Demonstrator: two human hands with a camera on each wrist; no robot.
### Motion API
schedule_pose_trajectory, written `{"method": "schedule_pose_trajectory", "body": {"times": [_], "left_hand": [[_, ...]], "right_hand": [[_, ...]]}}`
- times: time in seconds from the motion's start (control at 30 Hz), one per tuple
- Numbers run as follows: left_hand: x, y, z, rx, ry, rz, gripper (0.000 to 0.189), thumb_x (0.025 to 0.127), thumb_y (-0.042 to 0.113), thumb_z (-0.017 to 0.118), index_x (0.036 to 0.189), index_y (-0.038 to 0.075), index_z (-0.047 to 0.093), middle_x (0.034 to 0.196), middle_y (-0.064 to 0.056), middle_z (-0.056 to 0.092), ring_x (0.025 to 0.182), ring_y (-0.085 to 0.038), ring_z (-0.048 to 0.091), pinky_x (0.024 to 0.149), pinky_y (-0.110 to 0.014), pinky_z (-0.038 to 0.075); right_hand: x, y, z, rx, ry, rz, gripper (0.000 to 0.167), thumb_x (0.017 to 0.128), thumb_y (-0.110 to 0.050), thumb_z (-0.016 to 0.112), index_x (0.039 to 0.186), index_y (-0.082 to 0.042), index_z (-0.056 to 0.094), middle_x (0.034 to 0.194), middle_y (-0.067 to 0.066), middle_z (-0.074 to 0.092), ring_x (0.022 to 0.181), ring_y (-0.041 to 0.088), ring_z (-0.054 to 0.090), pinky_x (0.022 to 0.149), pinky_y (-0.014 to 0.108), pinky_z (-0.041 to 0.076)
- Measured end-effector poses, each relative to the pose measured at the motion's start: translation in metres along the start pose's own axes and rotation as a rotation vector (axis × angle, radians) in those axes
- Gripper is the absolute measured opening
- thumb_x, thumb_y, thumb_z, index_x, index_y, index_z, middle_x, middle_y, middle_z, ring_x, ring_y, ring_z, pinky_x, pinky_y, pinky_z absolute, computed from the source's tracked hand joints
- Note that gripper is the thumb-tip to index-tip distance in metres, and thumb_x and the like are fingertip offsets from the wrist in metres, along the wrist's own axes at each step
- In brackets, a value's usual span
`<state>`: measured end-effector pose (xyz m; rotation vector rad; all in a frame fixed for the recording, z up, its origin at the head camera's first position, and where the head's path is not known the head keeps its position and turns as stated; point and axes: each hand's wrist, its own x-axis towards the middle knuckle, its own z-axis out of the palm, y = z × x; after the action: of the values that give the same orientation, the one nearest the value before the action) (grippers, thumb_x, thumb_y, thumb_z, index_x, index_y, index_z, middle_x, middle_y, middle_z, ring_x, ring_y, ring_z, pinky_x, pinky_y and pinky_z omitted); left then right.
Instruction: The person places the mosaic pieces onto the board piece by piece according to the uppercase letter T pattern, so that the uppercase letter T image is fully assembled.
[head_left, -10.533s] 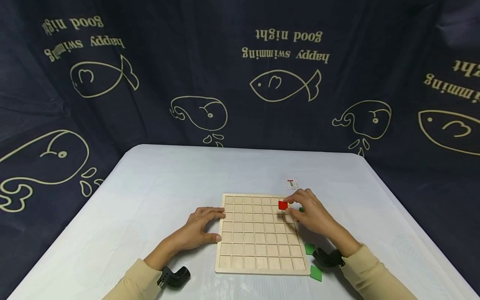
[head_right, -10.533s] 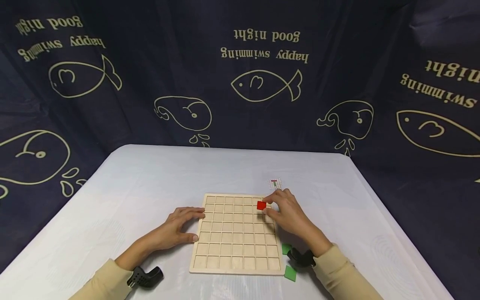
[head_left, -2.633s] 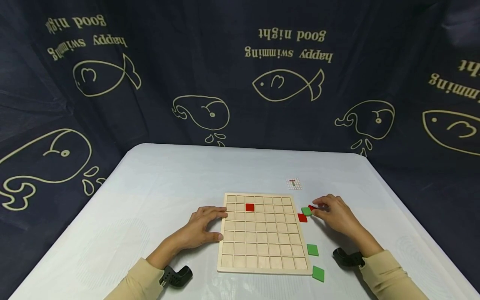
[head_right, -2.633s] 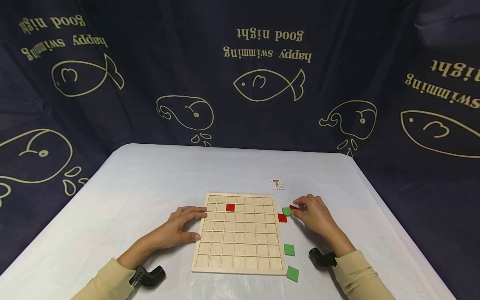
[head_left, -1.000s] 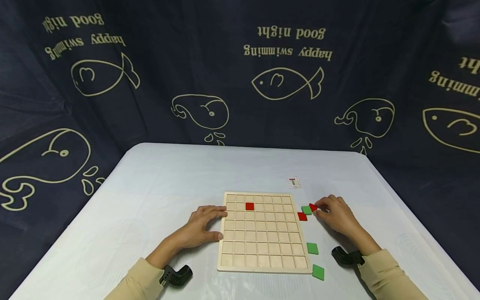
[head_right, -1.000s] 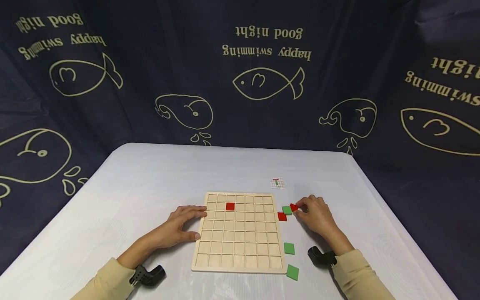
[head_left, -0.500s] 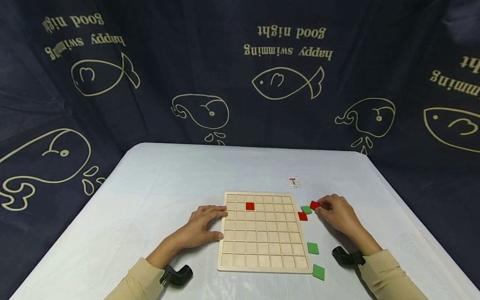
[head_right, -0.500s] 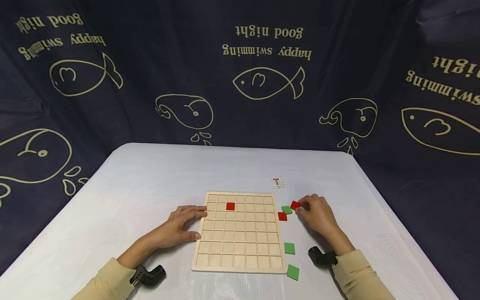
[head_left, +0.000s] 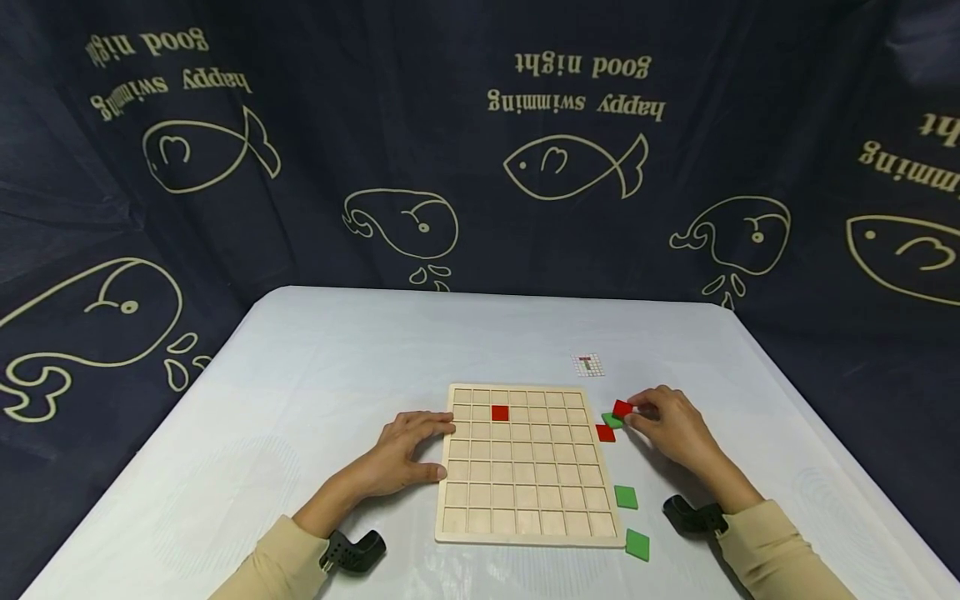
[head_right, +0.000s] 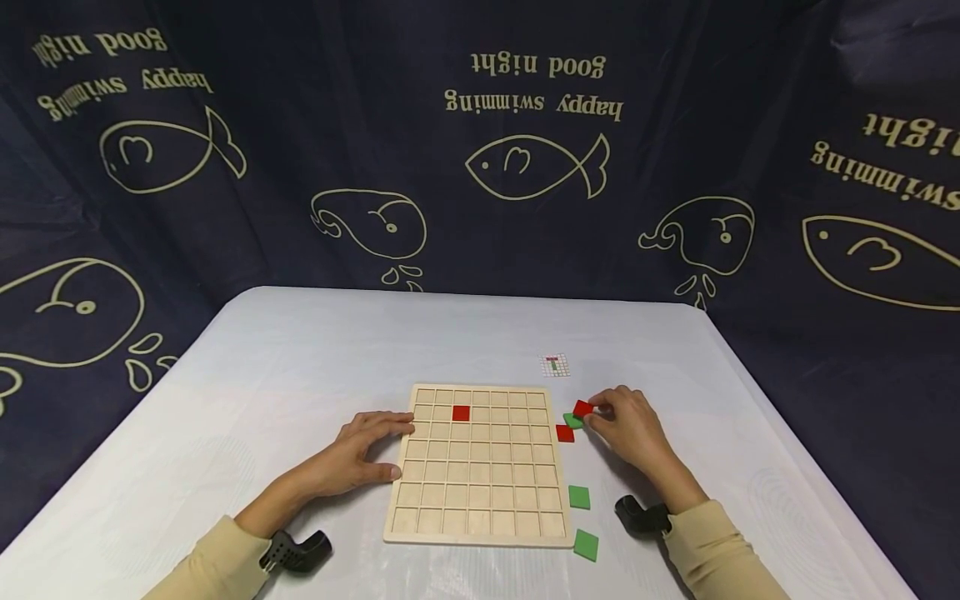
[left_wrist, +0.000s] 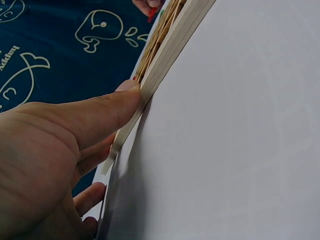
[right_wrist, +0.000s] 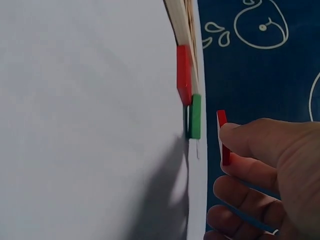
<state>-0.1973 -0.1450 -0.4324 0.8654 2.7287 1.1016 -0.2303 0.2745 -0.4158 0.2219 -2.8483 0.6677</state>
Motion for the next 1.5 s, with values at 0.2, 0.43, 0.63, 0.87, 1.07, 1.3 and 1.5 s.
{"method": "schedule_pose_trajectory", "body": {"times": [0.2, 0.43, 0.63, 0.87, 1.07, 1.3, 1.5], "left_hand": [[0.0, -0.001, 0.001, 0.001, 0.004, 0.004, 0.058, 0.08, 0.03, 0.073, 0.133, 0.014, 0.053, 0.147, -0.003, 0.043, 0.134, -0.029, 0.031, 0.104, -0.055, 0.02], [0.0, -0.001, 0.001, -0.005, 0.001, 0.001, 0.058, 0.081, 0.031, 0.073, 0.133, 0.015, 0.053, 0.147, -0.002, 0.042, 0.134, -0.029, 0.031, 0.104, -0.056, 0.019], [0.0, -0.002, 0.001, -0.008, -0.003, -0.002, 0.058, 0.081, 0.031, 0.073, 0.133, 0.015, 0.053, 0.147, -0.002, 0.042, 0.134, -0.029, 0.03, 0.104, -0.056, 0.019], [0.0, -0.002, 0.001, -0.01, -0.007, -0.005, 0.058, 0.081, 0.031, 0.072, 0.133, 0.014, 0.053, 0.147, -0.002, 0.042, 0.135, -0.03, 0.029, 0.104, -0.057, 0.019], [0.0, -0.002, 0.001, 0.003, -0.001, -0.001, 0.058, 0.081, 0.031, 0.073, 0.133, 0.015, 0.053, 0.147, -0.001, 0.042, 0.134, -0.029, 0.03, 0.105, -0.056, 0.019], [0.0, -0.002, 0.0, -0.001, -0.002, -0.003, 0.058, 0.081, 0.031, 0.073, 0.133, 0.015, 0.053, 0.147, -0.001, 0.042, 0.135, -0.029, 0.03, 0.104, -0.056, 0.02], [0.0, -0.003, 0.001, 0.006, -0.005, -0.004, 0.059, 0.081, 0.033, 0.072, 0.133, 0.016, 0.052, 0.147, -0.001, 0.042, 0.134, -0.029, 0.031, 0.104, -0.056, 0.02]], "right_hand": [[-0.001, -0.011, -0.002, 0.019, 0.008, -0.045, 0.023, 0.08, -0.016, 0.071, 0.1, -0.004, 0.07, 0.092, 0.01, 0.064, 0.088, 0.026, 0.056, 0.072, 0.038, 0.044], [0.0, -0.026, -0.003, 0.03, -0.006, -0.058, 0.023, 0.08, -0.017, 0.072, 0.101, -0.007, 0.07, 0.094, 0.008, 0.064, 0.092, 0.025, 0.054, 0.072, 0.036, 0.043], [0.0, -0.037, -0.003, 0.042, -0.005, -0.097, 0.022, 0.079, -0.016, 0.073, 0.1, -0.009, 0.071, 0.094, 0.006, 0.064, 0.092, 0.024, 0.054, 0.072, 0.036, 0.043], [0.002, -0.047, 0.0, 0.049, -0.006, -0.142, 0.022, 0.078, -0.015, 0.074, 0.099, -0.009, 0.071, 0.092, 0.005, 0.064, 0.09, 0.022, 0.053, 0.073, 0.035, 0.042], [0.003, -0.055, 0.003, 0.057, -0.007, -0.19, 0.021, 0.08, -0.018, 0.073, 0.1, -0.012, 0.071, 0.093, 0.003, 0.063, 0.092, 0.021, 0.053, 0.073, 0.035, 0.043], [0.005, -0.065, 0.007, 0.075, -0.038, -0.212, 0.021, 0.082, -0.02, 0.071, 0.102, -0.012, 0.07, 0.095, 0.002, 0.063, 0.092, 0.02, 0.053, 0.073, 0.034, 0.044], [0.006, -0.074, 0.011, 0.088, -0.066, -0.22, 0.021, 0.084, -0.022, 0.07, 0.103, -0.014, 0.07, 0.097, 0.0, 0.062, 0.093, 0.018, 0.052, 0.073, 0.033, 0.043]]}}
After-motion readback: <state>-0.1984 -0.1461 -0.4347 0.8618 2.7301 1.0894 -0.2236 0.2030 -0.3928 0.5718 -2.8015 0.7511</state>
